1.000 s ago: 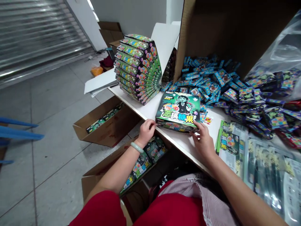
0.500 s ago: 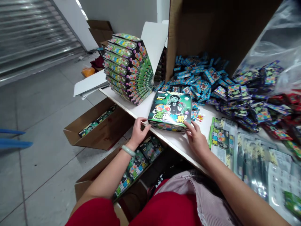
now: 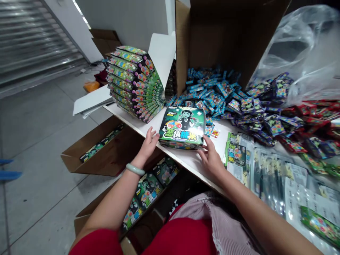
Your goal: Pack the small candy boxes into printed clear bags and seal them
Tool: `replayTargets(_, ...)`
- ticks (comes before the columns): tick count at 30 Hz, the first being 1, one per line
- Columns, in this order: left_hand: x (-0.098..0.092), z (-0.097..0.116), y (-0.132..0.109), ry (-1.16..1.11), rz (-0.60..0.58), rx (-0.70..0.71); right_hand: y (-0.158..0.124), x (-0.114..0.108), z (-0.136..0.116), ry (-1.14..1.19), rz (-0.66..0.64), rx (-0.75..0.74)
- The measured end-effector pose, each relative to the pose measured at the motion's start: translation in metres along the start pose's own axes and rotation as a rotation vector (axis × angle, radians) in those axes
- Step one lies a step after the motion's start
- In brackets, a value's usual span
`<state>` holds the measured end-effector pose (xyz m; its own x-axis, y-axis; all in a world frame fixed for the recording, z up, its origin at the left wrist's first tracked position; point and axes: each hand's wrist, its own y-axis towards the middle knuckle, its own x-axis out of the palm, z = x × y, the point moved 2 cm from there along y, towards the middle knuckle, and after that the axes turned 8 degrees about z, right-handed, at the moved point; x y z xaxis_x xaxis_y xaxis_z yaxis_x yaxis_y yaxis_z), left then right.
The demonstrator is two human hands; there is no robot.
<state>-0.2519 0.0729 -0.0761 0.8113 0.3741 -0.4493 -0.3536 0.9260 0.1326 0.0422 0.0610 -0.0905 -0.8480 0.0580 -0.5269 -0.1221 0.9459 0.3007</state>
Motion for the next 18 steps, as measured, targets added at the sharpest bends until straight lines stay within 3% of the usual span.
replayTargets(3,0.004,0.005,-0.006,0.013,0.002,0.032,0.003,0.008,-0.001,0.200,0.051,0.181)
replayTargets(6,0.007,0.025,-0.013,0.006,0.013,0.081,0.012,0.004,-0.013,0.257,0.070,0.259)
replayTargets(10,-0.011,0.069,-0.018,0.056,0.022,0.255,0.042,-0.037,-0.043,0.081,0.108,0.178)
replayTargets(14,-0.034,0.113,-0.011,0.315,0.020,0.540,0.084,-0.082,-0.066,-0.115,0.095,0.078)
replayTargets(18,-0.029,0.146,0.010,0.565,0.075,0.778,0.109,-0.094,-0.070,-0.152,0.035,0.077)
